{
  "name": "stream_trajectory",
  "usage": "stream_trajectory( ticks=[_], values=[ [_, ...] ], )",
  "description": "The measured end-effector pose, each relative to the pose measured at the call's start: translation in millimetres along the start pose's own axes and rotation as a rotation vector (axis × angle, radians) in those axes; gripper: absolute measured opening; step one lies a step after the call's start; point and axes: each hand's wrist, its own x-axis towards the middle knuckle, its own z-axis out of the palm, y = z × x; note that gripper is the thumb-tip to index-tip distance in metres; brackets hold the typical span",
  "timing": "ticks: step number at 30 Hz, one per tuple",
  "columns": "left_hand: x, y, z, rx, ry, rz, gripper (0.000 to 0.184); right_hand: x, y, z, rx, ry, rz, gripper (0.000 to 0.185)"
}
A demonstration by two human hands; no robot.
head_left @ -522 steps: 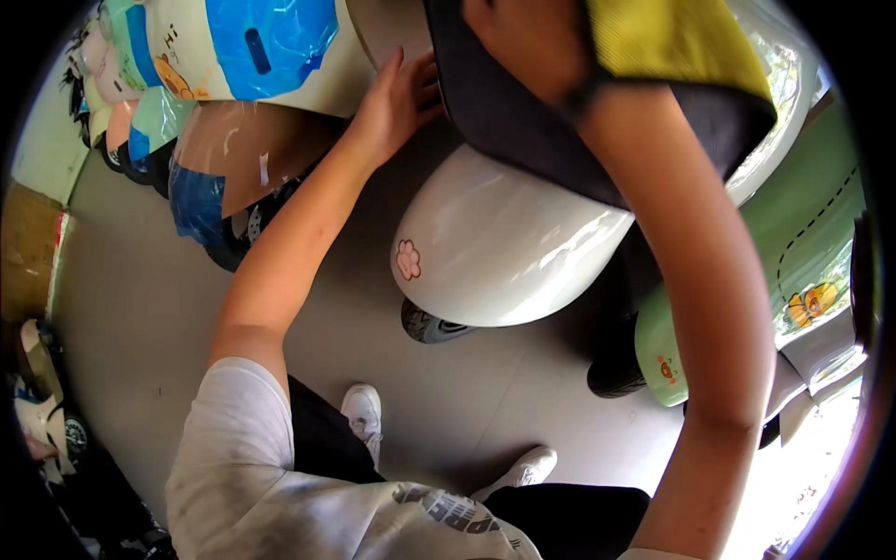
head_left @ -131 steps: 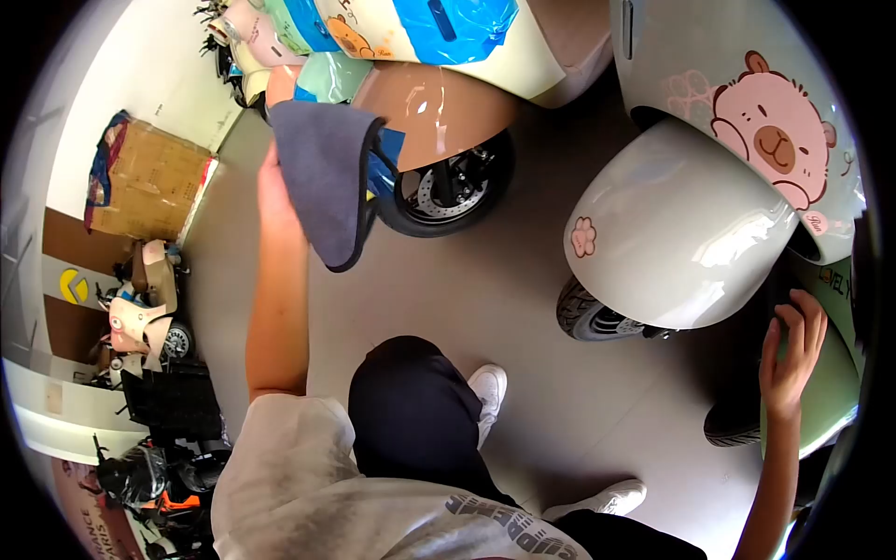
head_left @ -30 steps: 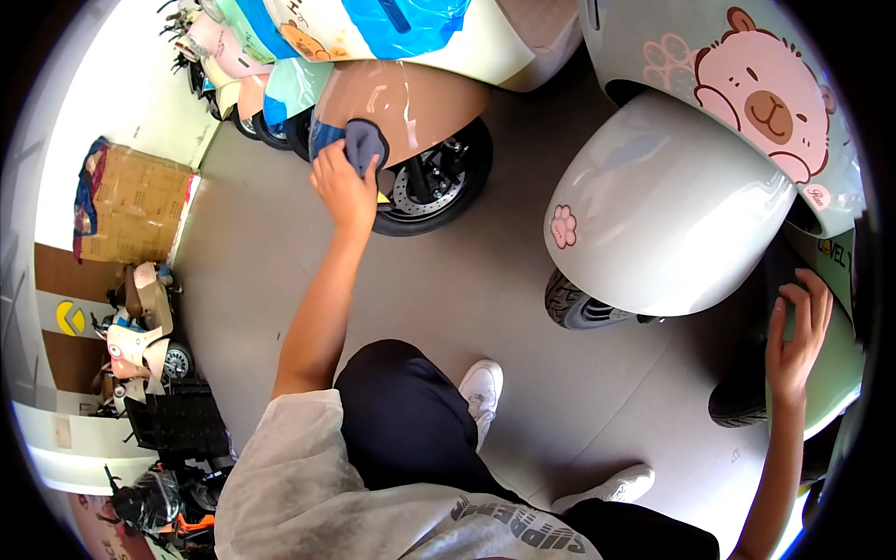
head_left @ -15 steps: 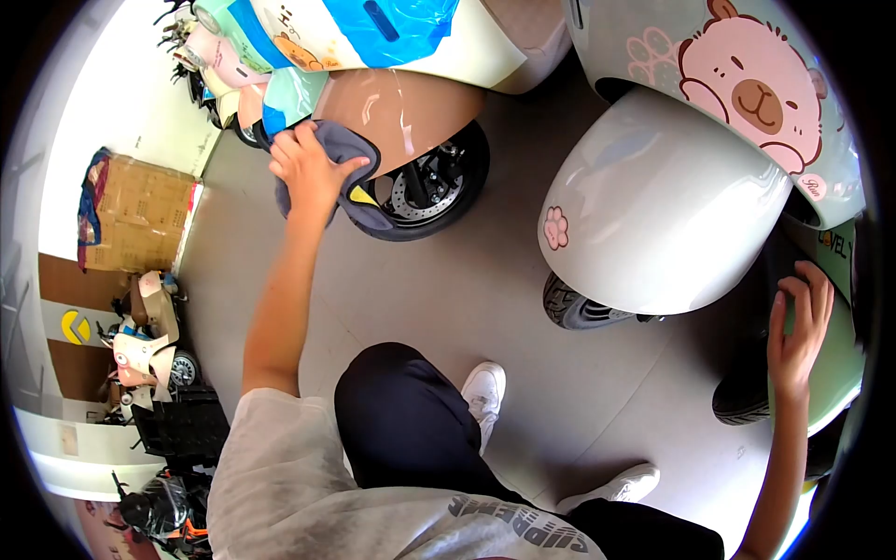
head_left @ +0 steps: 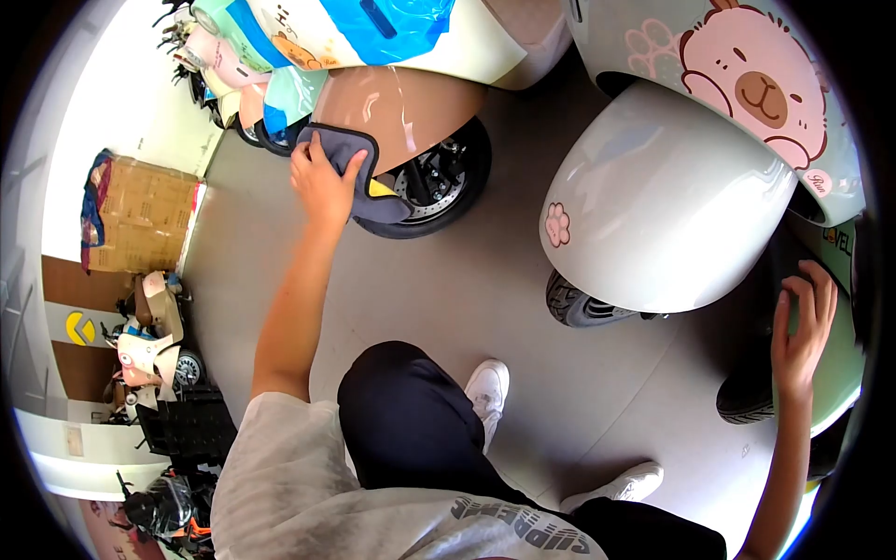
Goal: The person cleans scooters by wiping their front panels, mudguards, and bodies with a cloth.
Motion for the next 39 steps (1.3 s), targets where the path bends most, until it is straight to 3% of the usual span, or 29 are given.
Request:
stream_trajectory(
  ticks=[4, 6, 10, 13, 15, 16, 17, 19, 22, 23, 27, 30, 31, 32, 34, 35, 36, 38, 39],
  values=[
    [-0.4, 2.9, 6.2, -0.062, 0.034, 0.005, 0.095, -0.4, 0.6, 0.2, 0.000, -0.011, -0.019, 0.015],
    [2.5, 4.6, 0.1, 0.188, 0.068, 0.175, 0.087, 0.2, -0.7, 0.3, 0.013, -0.012, -0.016, 0.014],
    [-2.2, 8.8, -7.6, 0.170, -0.043, 0.241, 0.074, 2.5, -5.1, 2.6, 0.031, -0.008, -0.009, 0.014],
    [8.1, -10.7, 7.6, -0.012, 0.078, 0.245, 0.060, 6.8, -10.7, 1.3, 0.025, -0.002, -0.048, 0.015],
    [38.7, -63.7, 48.4, -0.223, -0.119, -0.122, 0.061, 8.3, -11.3, -0.1, 0.016, -0.012, -0.038, 0.015],
    [58.7, -64.6, 32.8, -0.366, -0.244, -0.192, 0.075, 8.2, -11.8, -1.0, 0.015, -0.021, -0.033, 0.015],
    [83.9, -78.2, 33.5, -0.252, -0.398, -0.250, 0.085, 8.2, -12.6, -1.7, 0.017, -0.028, -0.039, 0.015],
    [110.3, -73.1, 26.6, -0.443, -0.449, -0.248, 0.082, 10.2, -14.3, -2.3, 0.023, -0.010, -0.014, 0.016],
    [137.0, -76.2, 44.1, -0.521, -0.467, -0.268, 0.082, 8.1, -16.4, -1.3, 0.049, -0.037, -0.024, 0.015],
    [148.5, -88.6, 62.5, -0.426, -0.420, -0.188, 0.082, 7.7, -16.7, -3.0, 0.045, -0.036, -0.025, 0.015],
    [133.4, -29.2, -6.6, -0.629, -0.316, -0.115, 0.077, -0.6, -12.9, -8.5, 0.020, -0.045, -0.027, 0.014],
    [108.0, -19.7, -6.7, -0.727, -0.203, -0.028, 0.072, -6.4, -5.9, -6.2, 0.015, -0.049, -0.010, 0.013],
    [102.2, -13.0, -17.2, -0.866, -0.275, -0.013, 0.067, -6.5, -4.2, -3.5, 0.013, -0.051, -0.007, 0.013],
    [99.2, -16.1, -16.4, -0.863, -0.275, -0.017, 0.067, -5.7, -3.4, -1.1, 0.011, -0.053, -0.005, 0.014],
    [93.4, -14.8, -20.6, -0.458, -0.274, 0.181, 0.070, 1.6, -7.5, 1.7, 0.019, -0.051, -0.021, 0.014],
    [81.5, -7.6, -19.3, -0.236, -0.210, 0.194, 0.063, 4.9, -10.2, 2.3, 0.024, -0.048, -0.032, 0.015],
    [76.4, -0.9, -14.5, -0.235, -0.212, 0.192, 0.063, 7.4, -12.4, 2.9, 0.025, -0.050, -0.033, 0.015],
    [68.4, 4.8, -4.0, 0.024, -0.074, 0.239, 0.074, 10.0, -15.7, 4.3, 0.049, -0.060, -0.053, 0.015],
    [75.3, 3.5, 1.4, -0.040, -0.136, 0.113, 0.073, 9.6, -15.6, 5.3, 0.049, -0.061, -0.052, 0.015]
  ],
)
